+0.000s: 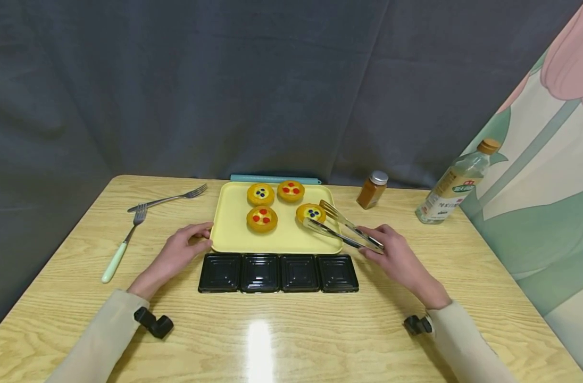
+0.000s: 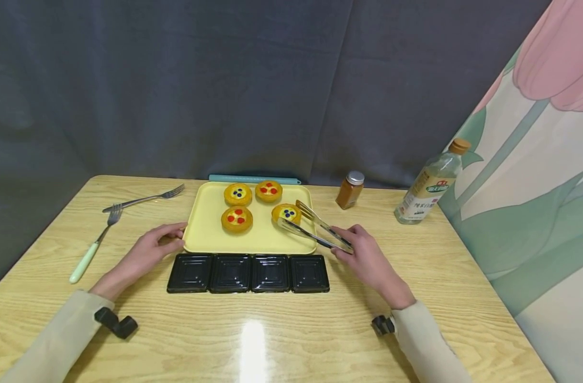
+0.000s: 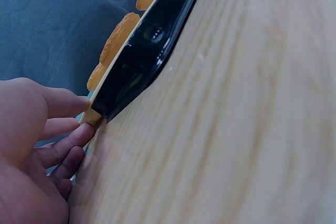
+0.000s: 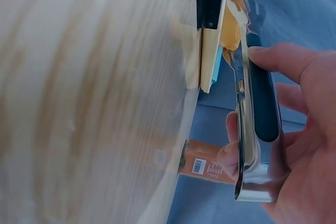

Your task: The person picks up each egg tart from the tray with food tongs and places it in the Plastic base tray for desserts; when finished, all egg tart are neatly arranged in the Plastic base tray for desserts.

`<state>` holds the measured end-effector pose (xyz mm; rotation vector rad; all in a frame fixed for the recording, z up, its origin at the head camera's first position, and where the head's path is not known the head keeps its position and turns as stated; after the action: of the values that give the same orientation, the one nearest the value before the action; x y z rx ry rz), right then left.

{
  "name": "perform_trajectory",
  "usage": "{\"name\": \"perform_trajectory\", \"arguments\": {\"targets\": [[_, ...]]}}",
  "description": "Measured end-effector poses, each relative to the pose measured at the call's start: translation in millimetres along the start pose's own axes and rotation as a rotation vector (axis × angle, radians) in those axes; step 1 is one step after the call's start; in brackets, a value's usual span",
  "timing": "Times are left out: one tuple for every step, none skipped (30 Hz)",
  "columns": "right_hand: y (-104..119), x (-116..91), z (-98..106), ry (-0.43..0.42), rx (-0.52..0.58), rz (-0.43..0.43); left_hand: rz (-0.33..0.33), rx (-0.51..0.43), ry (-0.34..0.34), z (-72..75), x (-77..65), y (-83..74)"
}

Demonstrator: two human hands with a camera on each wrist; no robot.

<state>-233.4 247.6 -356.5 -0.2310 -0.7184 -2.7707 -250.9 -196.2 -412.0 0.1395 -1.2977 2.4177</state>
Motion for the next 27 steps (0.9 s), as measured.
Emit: {"name": "perform_trajectory", "arguments": {"targets": [[0, -1, 1, -0.003, 0.001, 0.001, -0.001, 0.001, -0.001, 0.0, 0.0, 0.0], [-1, -2, 2, -0.005, -0.002, 0.001, -0.002, 0.001, -0.002, 0.1, -0.1, -0.1], [-1, -3, 3, -0.01, -0.004, 0.006, -0.003, 0.0, -0.003, 0.4, 0.0, -1.1], [-2, -4, 4, -0.014, -0.006, 0.009, -0.001, 0.001, -0.003, 0.5, -0.2, -1.4], [-2, -5, 5, -0.02, -0.008, 0.014, 0.0, 0.0, -0.004, 0.7, -0.4, -1.8], [-2, -6, 7, -0.025, -0.011, 0.017, -0.001, -0.002, -0.005, 1.0, -0.4, -2.5], [-2, -7, 8, -0.028, -0.014, 0.02, -0.002, -0.003, -0.006, 1.2, -0.4, -3.0], [-2, -9, 9, -0.031, -0.018, 0.021, -0.004, -0.003, -0.006, 1.4, -0.3, -3.6], [-2, -10, 11, -0.033, -0.02, 0.025, -0.005, -0.002, -0.005, 1.5, -0.2, -3.7], [-2, -12, 12, -0.033, -0.022, 0.024, -0.006, 0.0, -0.005, 1.5, -0.2, -3.2], [-1, -14, 13, -0.032, -0.025, 0.025, -0.009, 0.001, -0.005, 1.5, -0.1, -3.1], [-1, -16, 13, -0.031, -0.027, 0.025, -0.008, 0.002, -0.004, 1.4, -0.1, -2.6], [-1, -18, 14, -0.031, -0.027, 0.028, -0.008, 0.004, -0.003, 1.2, -0.1, -1.8], [-1, -20, 15, -0.033, -0.028, 0.032, -0.007, 0.006, -0.002, 1.1, -0.2, -1.5], [0, -23, 16, -0.038, -0.029, 0.039, -0.006, 0.008, 0.0, 1.1, -0.4, -1.1], [0, -26, 17, -0.043, -0.028, 0.045, -0.005, 0.009, -0.001, 1.1, -0.4, -1.0], [1, -28, 19, -0.051, -0.028, 0.053, -0.005, 0.01, 0.0, 1.2, -0.5, -0.9], [2, -31, 20, -0.06, -0.027, 0.061, -0.003, 0.009, -0.001, 1.4, -0.6, -1.0], [2, -34, 22, -0.069, -0.029, 0.068, -0.003, 0.01, -0.002, 1.5, -0.6, -1.0], [3, -36, 24, -0.077, -0.028, 0.073, -0.002, 0.009, -0.003, 1.6, -0.6, -1.3], [3, -39, 25, -0.085, -0.026, 0.076, -0.004, 0.008, -0.002, 1.6, -0.5, -1.7], [4, -42, 27, -0.091, -0.024, 0.077, -0.001, 0.006, -0.004, 1.6, -0.3, -1.6], [4, -44, 28, -0.097, -0.023, 0.079, -0.001, 0.004, -0.004, 1.5, -0.2, -1.5], [4, -47, 30, -0.101, -0.02, 0.079, 0.0, 0.002, -0.005, 1.3, 0.0, -1.6], [4, -49, 31, -0.105, -0.02, 0.077, 0.002, 0.001, -0.004, 1.2, 0.3, -1.3], [4, -52, 33, -0.108, -0.02, 0.075, 0.003, 0.0, -0.003, 1.1, 0.4, -1.0], [3, -55, 34, -0.11, -0.02, 0.074, 0.004, -0.001, -0.002, 1.0, 0.3, -0.7]]}}
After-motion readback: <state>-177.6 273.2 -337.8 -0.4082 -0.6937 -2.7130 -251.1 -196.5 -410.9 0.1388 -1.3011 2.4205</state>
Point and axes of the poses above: each hand's wrist, its own x-axis towards the middle knuckle, its own z-axis out of the back of the hand, y = z × x, the point moved 6 cm from there along x, towards the middle knuckle, and after that the axes turned 12 degrees about -z, right-handed, at the moved point
